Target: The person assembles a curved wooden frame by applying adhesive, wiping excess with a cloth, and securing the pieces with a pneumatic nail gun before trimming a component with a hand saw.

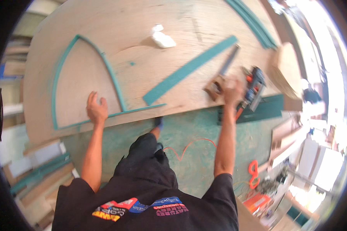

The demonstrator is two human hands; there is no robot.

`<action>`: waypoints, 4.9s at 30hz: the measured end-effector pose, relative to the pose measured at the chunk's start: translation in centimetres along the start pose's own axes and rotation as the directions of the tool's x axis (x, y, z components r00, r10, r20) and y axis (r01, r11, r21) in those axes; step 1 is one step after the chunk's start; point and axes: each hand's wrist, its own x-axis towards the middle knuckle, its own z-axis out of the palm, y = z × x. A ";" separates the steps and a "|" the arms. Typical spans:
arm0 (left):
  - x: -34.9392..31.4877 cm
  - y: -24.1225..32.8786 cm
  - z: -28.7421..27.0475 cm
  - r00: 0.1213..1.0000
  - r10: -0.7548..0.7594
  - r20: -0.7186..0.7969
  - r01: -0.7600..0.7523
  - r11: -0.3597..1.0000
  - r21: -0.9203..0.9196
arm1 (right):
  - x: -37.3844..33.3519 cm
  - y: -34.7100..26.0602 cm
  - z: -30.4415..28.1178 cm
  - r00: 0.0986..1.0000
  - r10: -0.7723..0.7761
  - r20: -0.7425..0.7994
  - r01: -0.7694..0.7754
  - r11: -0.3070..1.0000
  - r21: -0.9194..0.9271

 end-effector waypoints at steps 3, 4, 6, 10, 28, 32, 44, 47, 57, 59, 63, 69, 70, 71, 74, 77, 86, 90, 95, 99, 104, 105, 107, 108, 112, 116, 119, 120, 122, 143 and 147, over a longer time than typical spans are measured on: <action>-0.2 0.9 -0.6 0.999 0.044 -0.011 -0.044 0.999 0.009 | 1.5 8.9 -0.5 0.895 0.445 -0.010 -0.421 0.839 -0.344; 0.1 1.1 -0.5 0.998 0.058 -0.011 -0.058 0.998 0.005 | 1.0 12.4 -0.3 0.819 0.574 0.008 -0.506 0.728 -0.462; -0.7 0.5 -0.6 0.999 0.040 -0.009 -0.040 0.999 0.034 | 2.8 11.8 1.1 0.654 0.734 0.185 -0.583 0.644 -0.495; 0.5 1.5 -0.3 0.996 0.055 0.068 -0.057 0.998 0.016 | 2.9 18.7 1.6 0.582 0.792 0.185 -0.680 0.598 -0.425; -0.1 0.2 0.4 0.981 0.143 0.129 -0.152 0.986 0.065 | -20.7 -13.4 -17.0 0.392 0.782 0.485 -0.558 -0.216 0.801; -0.2 0.2 -0.2 0.974 0.144 0.177 -0.162 0.982 0.095 | -25.2 -28.2 -16.8 0.324 0.545 0.773 -0.392 -0.666 0.634; -0.3 0.1 -0.4 0.962 0.137 0.235 -0.166 0.980 0.108 | -27.1 -44.5 -10.2 0.184 0.376 0.908 -0.423 -0.804 0.418; -0.1 0.3 -0.4 0.955 0.154 0.252 -0.186 0.976 0.109 | -27.1 -45.3 -9.2 0.177 0.405 0.897 -0.357 -0.823 0.442; -0.6 0.4 -0.2 0.951 0.169 0.260 -0.208 0.969 0.132 | -27.8 -47.1 -8.0 0.161 0.421 0.892 -0.254 -0.856 0.450; -0.4 0.3 0.0 0.947 0.198 0.253 -0.236 0.963 0.128 | -27.6 -47.3 -8.0 0.159 0.431 0.888 -0.256 -0.851 0.459; -0.5 0.4 0.0 0.941 0.225 0.252 -0.263 0.956 0.131 | -27.7 -47.7 -7.6 0.155 0.446 0.882 -0.235 -0.850 0.471; -0.8 0.4 0.0 0.934 0.245 0.260 -0.293 0.941 0.167 | -27.4 -47.7 -8.1 0.150 0.446 0.882 -0.250 -0.846 0.470; -0.8 0.4 -0.1 0.932 0.244 0.268 -0.294 0.941 0.167 | -27.5 -47.8 -8.0 0.154 0.447 0.881 -0.247 -0.846 0.472; -0.8 0.4 -0.1 0.930 0.243 0.275 -0.295 0.941 0.166 | -27.6 -47.8 -8.0 0.157 0.447 0.881 -0.245 -0.846 0.473; -0.9 0.4 0.0 0.927 0.239 0.288 -0.296 0.940 0.172 | -27.8 -47.6 -8.1 0.150 0.436 0.887 -0.248 -0.852 0.461; -0.9 0.6 -0.1 0.924 0.238 0.299 -0.299 0.938 0.177 | -27.5 -47.3 -8.3 0.143 0.434 0.889 -0.267 -0.848 0.457; -0.6 0.5 -0.5 0.927 0.211 0.311 -0.261 0.957 0.128 | -28.1 -46.7 -7.8 0.208 0.413 0.887 -0.318 -0.829 0.461; -0.3 0.4 -0.2 0.932 0.178 0.317 -0.230 0.964 0.133 | -29.5 -45.7 -8.3 0.220 0.435 0.873 -0.300 -0.821 0.485; 0.0 0.2 -0.1 0.936 0.186 0.300 -0.233 0.964 0.131 | -31.0 -44.4 -8.2 0.219 0.409 0.886 -0.285 -0.841 0.459; -0.2 0.4 -0.2 0.945 0.200 0.259 -0.241 0.961 0.138 | -31.4 -44.3 -7.8 0.209 0.373 0.904 -0.297 -0.857 0.422; 0.0 0.1 -0.1 0.950 0.221 0.222 -0.250 0.962 0.114 | -31.8 -44.3 -7.4 0.215 0.346 0.913 -0.338 -0.851 0.402; 0.0 0.1 0.0 0.952 0.224 0.207 -0.249 0.963 0.102 | -32.1 -44.2 -7.4 0.214 0.338 0.917 -0.333 -0.857 0.394; 0.2 0.0 0.3 0.952 0.223 0.212 -0.245 0.966 0.087 | -32.4 -43.9 -7.4 0.205 0.320 0.925 -0.304 -0.877 0.371; 0.3 0.0 0.3 0.951 0.222 0.215 -0.244 0.967 0.080 | -32.7 -43.7 -7.5 0.184 0.328 0.927 -0.307 -0.876 0.371; 1.7 1.3 -0.6 0.923 0.214 0.319 -0.223 0.975 -0.010 | -33.9 -43.2 -8.5 0.106 0.373 0.922 -0.309 -0.869 0.387; 5.7 6.6 -2.1 0.761 0.073 0.645 0.018 0.991 -0.132 | -35.5 -41.9 -9.9 0.045 0.418 0.907 -0.333 -0.850 0.408; 7.5 6.2 1.1 0.721 0.154 0.675 -0.038 0.982 -0.184 | -36.3 -41.7 -10.3 0.010 0.462 0.887 -0.294 -0.846 0.444; 7.7 6.0 1.7 0.729 0.200 0.655 -0.064 0.972 -0.226 | -36.2 -41.6 -10.2 0.006 0.477 0.879 -0.292 -0.840 0.458; 7.9 5.7 2.0 0.737 0.239 0.632 -0.095 0.963 -0.253 | -36.2 -41.5 -10.1 -0.006 0.506 0.862 -0.287 -0.827 0.484; 10.0 4.6 -1.4 0.046 0.987 0.152 -0.921 0.101 -0.377 | -35.2 -44.0 -9.2 -0.009 0.474 0.881 -0.308 -0.839 0.448; 10.6 2.9 2.2 -0.025 0.976 0.215 -0.855 0.090 -0.510 | -35.4 -44.2 -9.4 -0.019 0.499 0.866 -0.288 -0.832 0.474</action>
